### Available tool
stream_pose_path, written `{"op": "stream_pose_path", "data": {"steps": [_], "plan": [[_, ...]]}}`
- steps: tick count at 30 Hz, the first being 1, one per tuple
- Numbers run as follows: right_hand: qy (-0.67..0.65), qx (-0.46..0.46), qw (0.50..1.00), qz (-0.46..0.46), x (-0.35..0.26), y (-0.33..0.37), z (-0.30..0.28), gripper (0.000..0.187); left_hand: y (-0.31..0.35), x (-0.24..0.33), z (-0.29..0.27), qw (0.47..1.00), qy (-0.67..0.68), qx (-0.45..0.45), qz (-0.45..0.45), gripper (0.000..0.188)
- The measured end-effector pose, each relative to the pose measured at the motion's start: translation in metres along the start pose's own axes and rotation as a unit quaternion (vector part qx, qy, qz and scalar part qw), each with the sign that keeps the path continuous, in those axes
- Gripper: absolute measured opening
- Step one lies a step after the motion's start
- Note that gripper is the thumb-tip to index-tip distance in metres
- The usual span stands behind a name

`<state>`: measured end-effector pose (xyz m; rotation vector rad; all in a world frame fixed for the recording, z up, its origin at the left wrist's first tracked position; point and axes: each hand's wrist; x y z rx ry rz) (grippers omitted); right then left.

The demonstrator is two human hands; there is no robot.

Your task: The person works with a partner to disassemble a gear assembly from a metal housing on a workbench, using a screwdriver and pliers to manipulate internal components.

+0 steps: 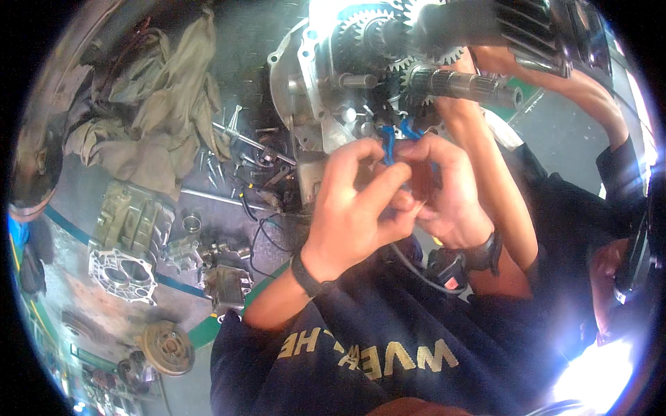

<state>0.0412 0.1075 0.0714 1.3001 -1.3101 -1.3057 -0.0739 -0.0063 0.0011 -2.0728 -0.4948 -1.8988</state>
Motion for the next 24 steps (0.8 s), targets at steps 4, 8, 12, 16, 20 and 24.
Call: {"op": "stream_pose_path", "data": {"steps": [4, 8, 12, 16, 20, 24], "plan": [[0.012, -0.028, 1.0, -0.005, 0.0, 0.0, -0.011, 0.031, 0.014, 0.003, 0.012, 0.999, 0.011, 0.014, -0.031, 0.044], [0.046, 0.002, 0.999, -0.012, 0.005, 0.006, -0.021, 0.032, 0.023, 0.008, 0.016, 0.999, 0.012, -0.004, -0.039, 0.047], [0.193, 0.097, 0.967, -0.135, 0.007, 0.027, -0.015, 0.024, 0.031, 0.013, 0.015, 0.996, 0.072, -0.003, -0.06, 0.047], [0.145, -0.014, 0.986, -0.08, 0.008, 0.021, -0.028, 0.022, 0.038, 0.015, 0.011, 0.99, 0.091, -0.025, -0.106, 0.046], [0.063, -0.14, 0.988, 0.027, 0.009, 0.007, -0.049, 0.041, 0.045, 0.019, 0.008, 0.999, 0.013, 0.014, -0.029, 0.039], [0.057, -0.177, 0.982, 0.04, 0.0, -0.009, -0.048, 0.047, 0.033, 0.022, 0.004, 0.999, -0.03, -0.006, -0.044, 0.037]]}}
Point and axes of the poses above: each hand's wrist, its own y-axis away from the middle knuckle, its own z-axis out of the palm, x = y × z, and after that the axes turned 13 degrees about x, right-handed
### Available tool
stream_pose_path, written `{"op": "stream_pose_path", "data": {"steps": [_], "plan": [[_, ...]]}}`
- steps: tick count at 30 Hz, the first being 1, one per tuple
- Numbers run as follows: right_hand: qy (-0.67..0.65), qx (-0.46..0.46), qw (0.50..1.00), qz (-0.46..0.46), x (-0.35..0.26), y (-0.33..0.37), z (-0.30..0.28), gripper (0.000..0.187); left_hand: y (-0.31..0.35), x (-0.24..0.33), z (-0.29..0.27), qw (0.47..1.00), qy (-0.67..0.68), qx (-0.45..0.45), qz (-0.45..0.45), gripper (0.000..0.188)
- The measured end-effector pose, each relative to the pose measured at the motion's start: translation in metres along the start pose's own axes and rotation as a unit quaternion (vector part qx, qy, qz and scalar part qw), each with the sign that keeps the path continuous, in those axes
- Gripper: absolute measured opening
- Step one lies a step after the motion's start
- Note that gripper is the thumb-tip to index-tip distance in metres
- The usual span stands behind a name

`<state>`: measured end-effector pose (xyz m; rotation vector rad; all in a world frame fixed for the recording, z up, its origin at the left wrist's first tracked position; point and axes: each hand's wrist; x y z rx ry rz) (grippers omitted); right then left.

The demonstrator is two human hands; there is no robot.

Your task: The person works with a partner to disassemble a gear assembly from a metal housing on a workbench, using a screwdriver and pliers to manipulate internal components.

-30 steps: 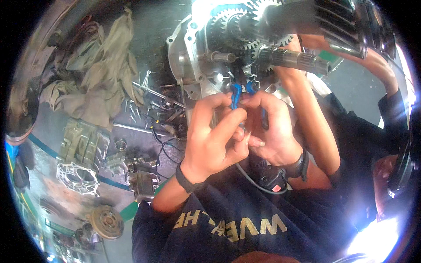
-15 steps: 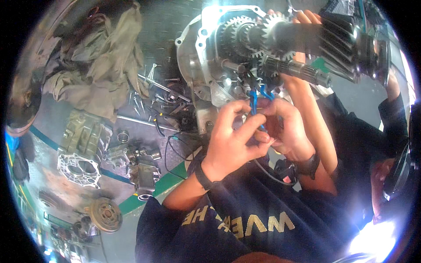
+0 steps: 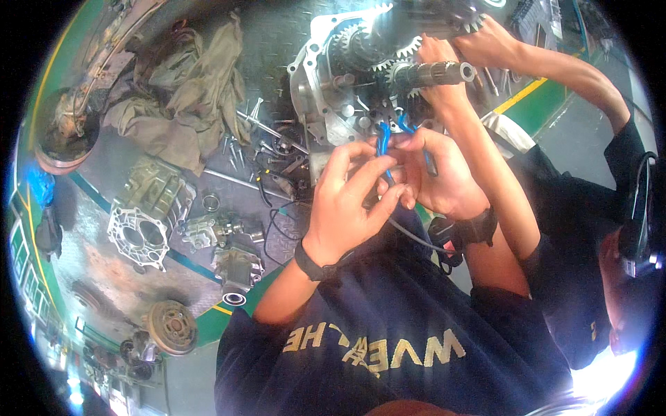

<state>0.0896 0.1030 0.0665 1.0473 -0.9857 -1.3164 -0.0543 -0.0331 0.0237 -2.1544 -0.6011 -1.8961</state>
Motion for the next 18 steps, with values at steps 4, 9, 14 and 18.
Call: {"op": "stream_pose_path", "data": {"steps": [4, 9, 14, 18], "plan": [[-0.032, -0.04, 0.999, 0.018, 0.003, -0.001, -0.004, 0.045, 0.002, -0.003, 0.0, 0.999, -0.012, 0.018, 0.027, 0.04], [-0.066, 0.002, 0.997, 0.033, -0.003, -0.006, 0.004, 0.041, -0.005, -0.011, 0.005, 0.999, -0.011, 0.027, 0.043, 0.042], [-0.137, -0.024, 0.989, 0.04, 0.002, -0.017, 0.009, 0.041, -0.014, -0.022, 0.003, 0.997, 0.01, 0.057, 0.057, 0.039], [-0.152, -0.016, 0.988, 0.001, 0.01, -0.024, 0.021, 0.039, -0.022, -0.022, -0.006, 0.998, 0.031, 0.05, 0.023, 0.031]]}}
Point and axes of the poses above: each hand's wrist, its own y-axis away from the middle knuckle, its own z-axis out of the palm, x = y × z, and after that the axes turned 13 degrees about x, right-handed
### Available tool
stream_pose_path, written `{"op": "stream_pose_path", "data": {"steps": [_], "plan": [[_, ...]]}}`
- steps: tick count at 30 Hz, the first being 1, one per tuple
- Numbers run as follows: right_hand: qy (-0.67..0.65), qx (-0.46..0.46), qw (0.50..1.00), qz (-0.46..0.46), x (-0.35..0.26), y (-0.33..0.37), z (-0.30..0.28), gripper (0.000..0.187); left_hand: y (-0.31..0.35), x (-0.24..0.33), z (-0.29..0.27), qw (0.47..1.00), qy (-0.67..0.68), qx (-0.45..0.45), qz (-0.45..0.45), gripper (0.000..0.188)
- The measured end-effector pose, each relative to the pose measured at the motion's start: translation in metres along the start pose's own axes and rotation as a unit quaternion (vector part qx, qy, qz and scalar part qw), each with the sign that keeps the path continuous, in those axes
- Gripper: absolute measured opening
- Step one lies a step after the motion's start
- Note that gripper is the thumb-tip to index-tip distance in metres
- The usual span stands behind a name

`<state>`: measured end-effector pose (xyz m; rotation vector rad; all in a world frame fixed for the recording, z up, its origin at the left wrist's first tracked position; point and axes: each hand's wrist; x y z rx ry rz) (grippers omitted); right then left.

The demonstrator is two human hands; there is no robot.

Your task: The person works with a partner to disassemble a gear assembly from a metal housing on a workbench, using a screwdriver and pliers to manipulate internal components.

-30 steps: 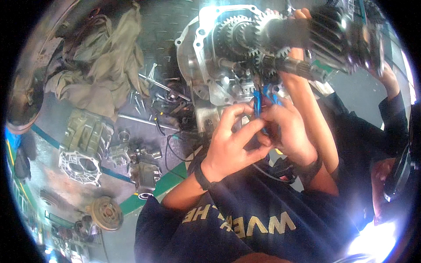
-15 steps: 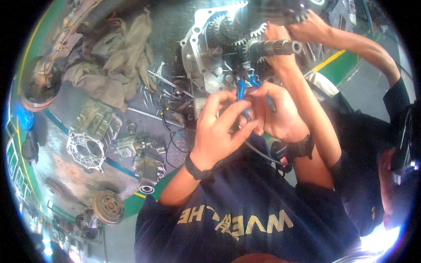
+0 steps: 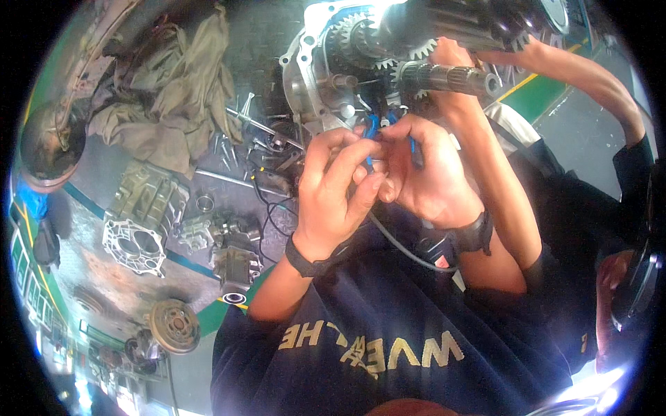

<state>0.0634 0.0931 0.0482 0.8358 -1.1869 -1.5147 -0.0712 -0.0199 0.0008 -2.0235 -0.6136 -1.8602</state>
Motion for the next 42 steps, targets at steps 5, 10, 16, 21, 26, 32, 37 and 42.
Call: {"op": "stream_pose_path", "data": {"steps": [5, 10, 16, 21, 26, 32, 37, 42], "plan": [[0.046, 0.024, 0.998, -0.038, 0.006, -0.004, -0.001, 0.039, 0.002, -0.003, -0.005, 1.0, -0.001, -0.005, -0.004, 0.03], [0.008, 0.088, 0.996, -0.024, 0.005, 0.007, 0.01, 0.04, 0.002, -0.003, 0.003, 0.999, -0.018, 0.004, 0.035, 0.031], [0.002, 0.015, 1.0, -0.02, 0.007, 0.014, 0.0, 0.039, 0.008, 0.0, 0.006, 0.999, -0.014, -0.035, -0.015, 0.033], [0.053, 0.058, 0.996, -0.052, 0.008, 0.011, 0.001, 0.031, 0.006, 0.003, 0.005, 1.0, -0.001, -0.02, -0.023, 0.03], [0.109, 0.083, 0.987, -0.079, 0.011, 0.002, 0.0, 0.028, 0.013, -0.003, 0.002, 0.998, 0.003, -0.029, -0.049, 0.031], [0.027, 0.043, 0.999, -0.017, 0.007, 0.008, 0.005, 0.042, 0.013, -0.006, 0.002, 1.0, -0.017, -0.006, -0.022, 0.032], [0.02, 0.032, 0.999, -0.002, 0.006, 0.012, 0.008, 0.044, 0.01, -0.004, -0.001, 1.0, -0.014, -0.005, -0.005, 0.035], [0.041, 0.015, 0.999, -0.02, 0.004, 0.005, 0.001, 0.044, 0.009, -0.008, 0.002, 0.999, -0.019, 0.004, 0.029, 0.033]]}}
Point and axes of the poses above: each hand's wrist, its own y-axis away from the middle knuckle, its own z-axis out of the palm, x = y × z, and after that the axes turned 13 degrees about x, right-handed
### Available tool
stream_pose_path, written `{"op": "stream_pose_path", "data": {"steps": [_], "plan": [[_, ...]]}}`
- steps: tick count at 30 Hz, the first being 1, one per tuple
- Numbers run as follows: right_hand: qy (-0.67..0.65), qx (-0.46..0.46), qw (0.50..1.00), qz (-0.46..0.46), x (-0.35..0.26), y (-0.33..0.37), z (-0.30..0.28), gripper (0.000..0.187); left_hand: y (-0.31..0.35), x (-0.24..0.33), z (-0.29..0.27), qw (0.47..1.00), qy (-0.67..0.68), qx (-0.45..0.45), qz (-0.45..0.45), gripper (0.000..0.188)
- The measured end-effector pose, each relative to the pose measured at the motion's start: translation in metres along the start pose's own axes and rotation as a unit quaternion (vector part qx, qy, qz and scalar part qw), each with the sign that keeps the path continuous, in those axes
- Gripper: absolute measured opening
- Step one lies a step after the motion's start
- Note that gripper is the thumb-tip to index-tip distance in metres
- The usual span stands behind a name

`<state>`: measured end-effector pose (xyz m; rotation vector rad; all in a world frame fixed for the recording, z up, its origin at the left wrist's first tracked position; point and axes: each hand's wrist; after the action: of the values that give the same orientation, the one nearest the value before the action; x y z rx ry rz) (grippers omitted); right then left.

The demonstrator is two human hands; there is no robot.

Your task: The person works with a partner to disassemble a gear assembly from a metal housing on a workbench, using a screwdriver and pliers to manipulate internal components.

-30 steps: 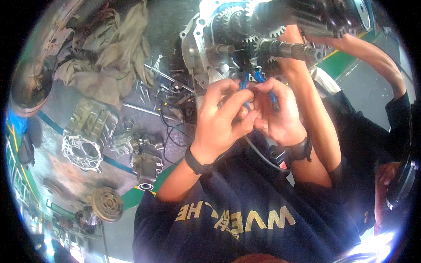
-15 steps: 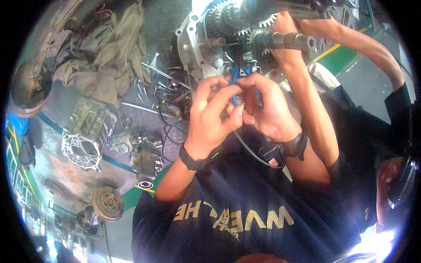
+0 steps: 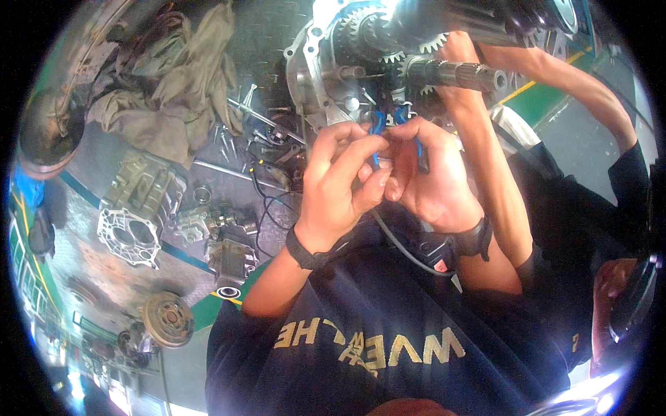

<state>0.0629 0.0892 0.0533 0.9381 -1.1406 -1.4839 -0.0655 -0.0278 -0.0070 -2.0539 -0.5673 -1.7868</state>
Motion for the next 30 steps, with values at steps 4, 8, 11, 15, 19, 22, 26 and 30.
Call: {"op": "stream_pose_path", "data": {"steps": [4, 8, 11, 15, 19, 22, 26, 30], "plan": [[0.03, 0.062, 0.997, -0.031, 0.005, -0.008, 0.004, 0.037, 0.004, -0.006, 0.004, 0.997, 0.045, 0.005, -0.063, 0.03], [0.059, 0.165, 0.977, -0.123, 0.014, 0.003, 0.02, 0.026, 0.008, 0.007, 0.004, 0.995, 0.06, 0.013, -0.082, 0.03], [0.082, 0.225, 0.96, -0.147, 0.017, 0.005, 0.018, 0.022, 0.007, 0.005, 0.009, 0.998, 0.032, -0.006, -0.044, 0.03], [0.083, 0.233, 0.959, -0.14, 0.017, 0.001, 0.019, 0.021, 0.011, -0.003, 0.01, 0.998, 0.038, 0.007, -0.042, 0.032], [0.069, 0.125, 0.985, -0.098, 0.01, 0.001, 0.0, 0.018, 0.022, -0.012, 0.015, 0.999, -0.007, 0.038, -0.015, 0.05], [0.132, 0.17, 0.966, -0.147, 0.016, 0.035, 0.0, 0.028, 0.033, 0.024, 0.004, 0.999, 0.028, 0.018, 0.005, 0.055], [0.275, 0.081, 0.935, -0.209, 0.034, 0.09, -0.046, 0.047, 0.071, 0.049, -0.007, 0.995, 0.075, 0.026, 0.062, 0.058], [0.323, 0.092, 0.911, -0.238, 0.058, 0.086, -0.075, 0.05, 0.118, 0.005, -0.056, 0.98, -0.114, 0.161, 0.007, 0.024]]}}
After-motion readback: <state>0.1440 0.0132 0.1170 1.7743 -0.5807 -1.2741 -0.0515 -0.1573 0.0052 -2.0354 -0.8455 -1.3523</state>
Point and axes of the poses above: each hand's wrist, its own y-axis away from the middle knuckle, its own z-axis out of the palm, x = y × z, and after that the axes turned 13 degrees about x, right-handed
